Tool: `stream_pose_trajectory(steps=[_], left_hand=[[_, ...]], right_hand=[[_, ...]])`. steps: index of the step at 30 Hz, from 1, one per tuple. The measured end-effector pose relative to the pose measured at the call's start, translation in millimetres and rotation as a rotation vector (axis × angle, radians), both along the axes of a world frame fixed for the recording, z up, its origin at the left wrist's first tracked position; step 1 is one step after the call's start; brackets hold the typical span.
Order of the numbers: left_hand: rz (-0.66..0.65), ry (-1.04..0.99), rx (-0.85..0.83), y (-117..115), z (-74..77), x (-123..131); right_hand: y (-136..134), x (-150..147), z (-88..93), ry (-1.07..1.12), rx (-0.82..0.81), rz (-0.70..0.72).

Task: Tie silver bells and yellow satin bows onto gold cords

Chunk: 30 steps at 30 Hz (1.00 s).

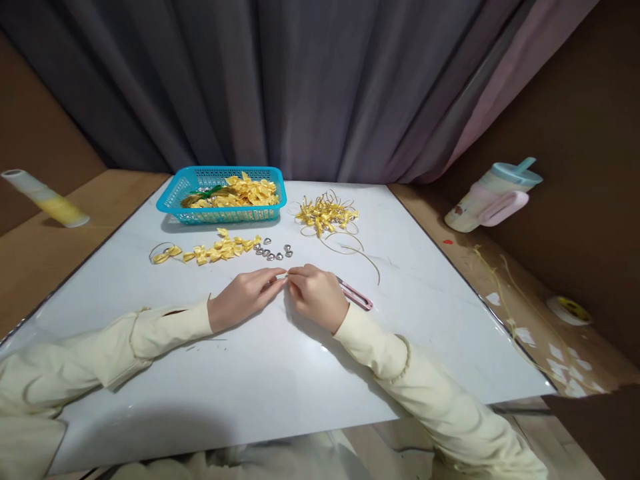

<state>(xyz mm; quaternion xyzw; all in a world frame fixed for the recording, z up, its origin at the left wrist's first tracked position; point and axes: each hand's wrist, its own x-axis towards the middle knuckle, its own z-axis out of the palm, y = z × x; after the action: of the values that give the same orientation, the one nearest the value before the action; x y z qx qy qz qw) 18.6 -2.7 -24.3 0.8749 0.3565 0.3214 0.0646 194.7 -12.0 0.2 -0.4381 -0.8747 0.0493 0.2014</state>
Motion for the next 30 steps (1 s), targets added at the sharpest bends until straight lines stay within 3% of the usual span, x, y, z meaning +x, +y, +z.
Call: stream_pose_trajectory(steps=[7,18,30], left_hand=[[-0.025,0.068,0.042,0.4,0.1,-0.4],[-0.018,0.112,0.067,0.4,-0.5,-0.4],[-0.004,-0.043,-0.076,0.4,1.2,1.2]], right_hand=[[-0.7,-2.9,2.9,0.082,-0.098,-0.032],[-1.7,-5.8,-0.2,0.092,-0.109,-0.072],[-1.4,-6.0,-0.7,0.165,-0.123,-0.092]])
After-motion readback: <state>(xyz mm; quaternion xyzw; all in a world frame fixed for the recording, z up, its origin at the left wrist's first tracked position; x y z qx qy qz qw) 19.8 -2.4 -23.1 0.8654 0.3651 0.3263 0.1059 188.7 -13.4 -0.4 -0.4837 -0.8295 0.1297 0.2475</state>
